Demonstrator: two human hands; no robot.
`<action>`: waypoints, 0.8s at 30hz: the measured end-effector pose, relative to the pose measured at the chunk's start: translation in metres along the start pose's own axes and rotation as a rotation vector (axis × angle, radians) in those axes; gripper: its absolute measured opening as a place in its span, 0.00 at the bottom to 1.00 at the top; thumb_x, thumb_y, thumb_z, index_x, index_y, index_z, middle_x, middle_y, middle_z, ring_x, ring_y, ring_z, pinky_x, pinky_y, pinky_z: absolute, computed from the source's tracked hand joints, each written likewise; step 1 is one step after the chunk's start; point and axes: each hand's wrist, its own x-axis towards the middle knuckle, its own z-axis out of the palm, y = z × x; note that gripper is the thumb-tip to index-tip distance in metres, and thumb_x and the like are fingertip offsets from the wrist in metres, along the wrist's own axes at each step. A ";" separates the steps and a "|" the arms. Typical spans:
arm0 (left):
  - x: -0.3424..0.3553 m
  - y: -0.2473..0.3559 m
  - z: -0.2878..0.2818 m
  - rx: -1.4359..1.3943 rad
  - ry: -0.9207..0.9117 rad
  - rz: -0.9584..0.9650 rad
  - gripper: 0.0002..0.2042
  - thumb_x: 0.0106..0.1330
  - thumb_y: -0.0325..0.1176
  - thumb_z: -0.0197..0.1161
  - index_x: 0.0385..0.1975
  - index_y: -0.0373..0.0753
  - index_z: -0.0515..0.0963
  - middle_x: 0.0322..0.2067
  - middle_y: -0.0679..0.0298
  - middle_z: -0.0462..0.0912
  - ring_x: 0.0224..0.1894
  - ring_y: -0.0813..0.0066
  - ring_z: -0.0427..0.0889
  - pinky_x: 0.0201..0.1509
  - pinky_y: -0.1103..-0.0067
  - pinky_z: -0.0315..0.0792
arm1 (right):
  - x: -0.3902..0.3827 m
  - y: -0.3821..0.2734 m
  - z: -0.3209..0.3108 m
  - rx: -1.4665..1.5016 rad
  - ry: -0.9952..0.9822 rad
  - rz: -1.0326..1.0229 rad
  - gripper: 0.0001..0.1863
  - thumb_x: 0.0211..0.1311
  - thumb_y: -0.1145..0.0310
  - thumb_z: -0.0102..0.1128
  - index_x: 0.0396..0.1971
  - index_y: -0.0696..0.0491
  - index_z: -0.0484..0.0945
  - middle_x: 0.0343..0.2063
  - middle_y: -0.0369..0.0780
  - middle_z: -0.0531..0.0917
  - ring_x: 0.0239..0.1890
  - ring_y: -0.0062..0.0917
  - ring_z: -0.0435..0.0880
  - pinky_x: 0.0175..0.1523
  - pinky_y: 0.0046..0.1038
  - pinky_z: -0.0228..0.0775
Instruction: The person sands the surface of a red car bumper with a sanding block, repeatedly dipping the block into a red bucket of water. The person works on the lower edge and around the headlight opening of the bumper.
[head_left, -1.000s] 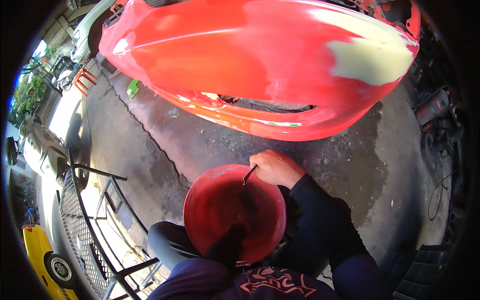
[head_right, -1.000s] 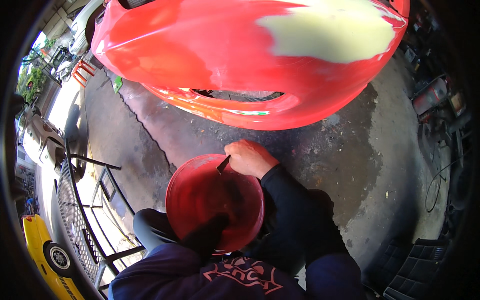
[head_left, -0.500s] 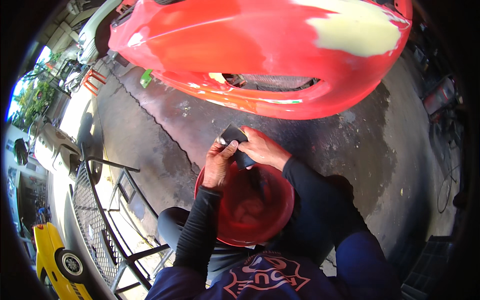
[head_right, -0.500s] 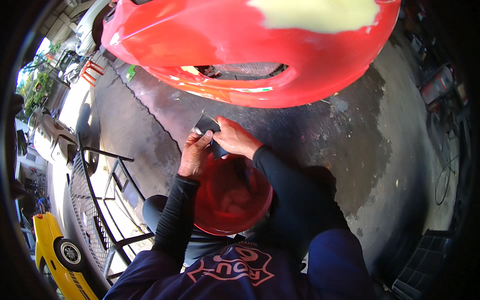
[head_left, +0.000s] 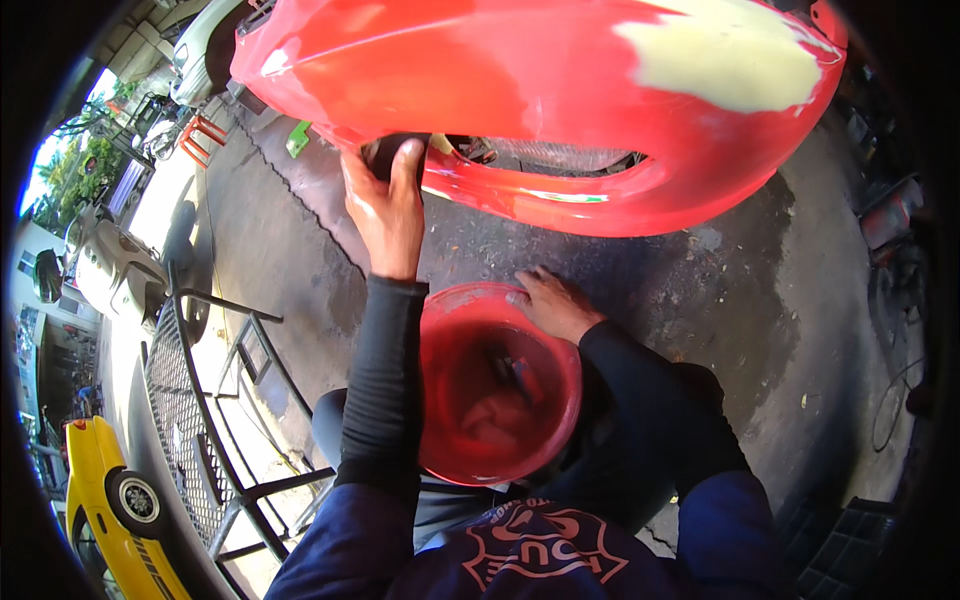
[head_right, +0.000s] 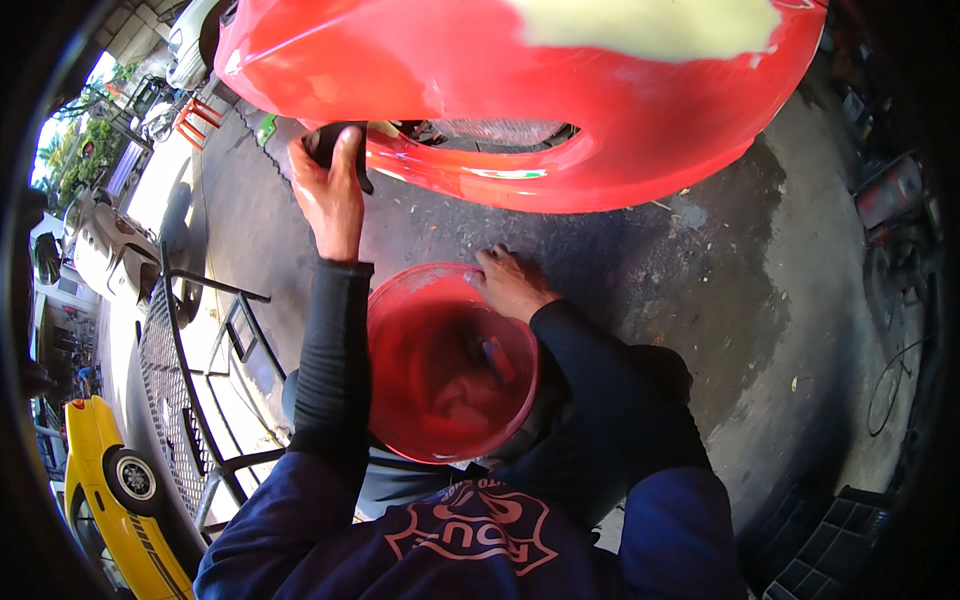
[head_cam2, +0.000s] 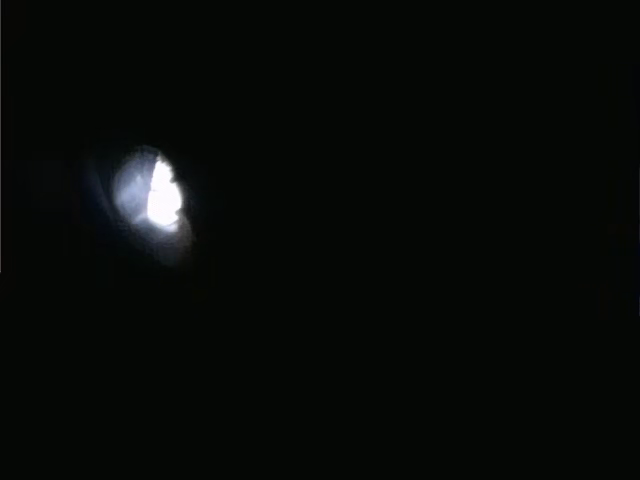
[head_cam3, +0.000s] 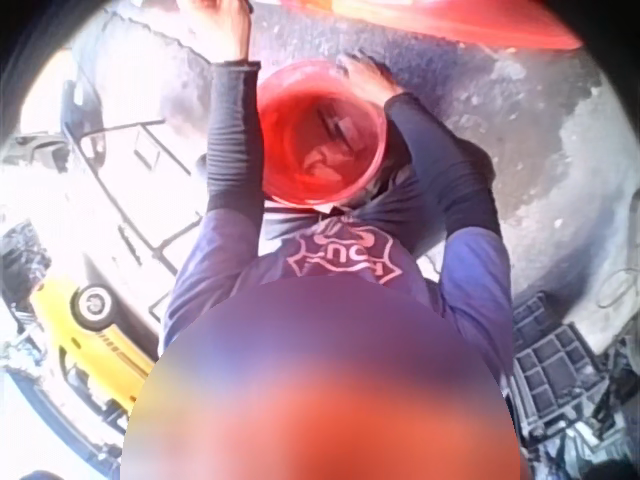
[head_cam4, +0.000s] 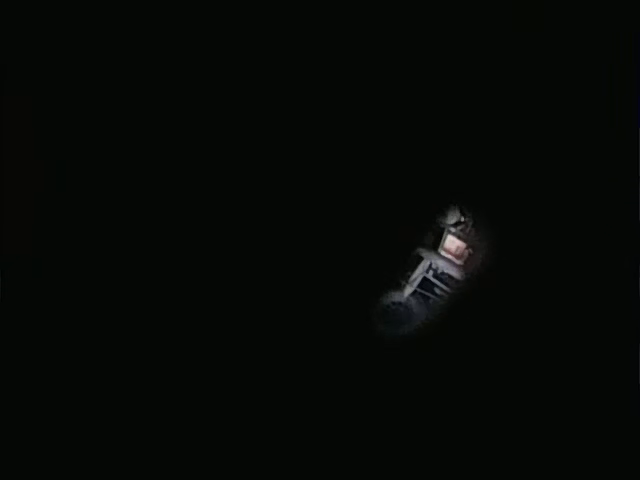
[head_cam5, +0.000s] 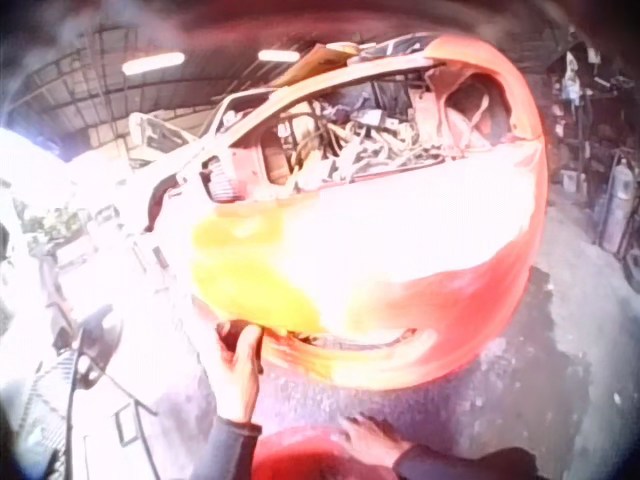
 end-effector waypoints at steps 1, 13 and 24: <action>0.005 -0.003 0.005 0.058 0.031 0.014 0.12 0.71 0.31 0.70 0.42 0.33 0.74 0.35 0.64 0.85 0.37 0.82 0.80 0.44 0.82 0.76 | -0.001 0.003 0.008 -0.024 -0.068 0.005 0.25 0.73 0.50 0.54 0.58 0.54 0.71 0.56 0.55 0.78 0.55 0.55 0.80 0.57 0.52 0.74; -0.002 -0.022 0.032 -0.185 0.106 -0.004 0.11 0.67 0.29 0.73 0.33 0.32 0.75 0.26 0.63 0.86 0.32 0.84 0.80 0.38 0.79 0.76 | -0.006 -0.005 0.002 -0.024 -0.034 -0.134 0.31 0.74 0.44 0.51 0.61 0.56 0.69 0.56 0.55 0.78 0.55 0.52 0.81 0.57 0.51 0.75; -0.006 -0.027 0.028 -0.155 0.024 0.021 0.07 0.69 0.23 0.68 0.42 0.31 0.78 0.33 0.67 0.85 0.37 0.81 0.85 0.42 0.80 0.79 | -0.009 -0.009 -0.003 -0.036 -0.097 -0.109 0.35 0.72 0.39 0.49 0.63 0.54 0.69 0.58 0.55 0.78 0.58 0.51 0.80 0.60 0.53 0.72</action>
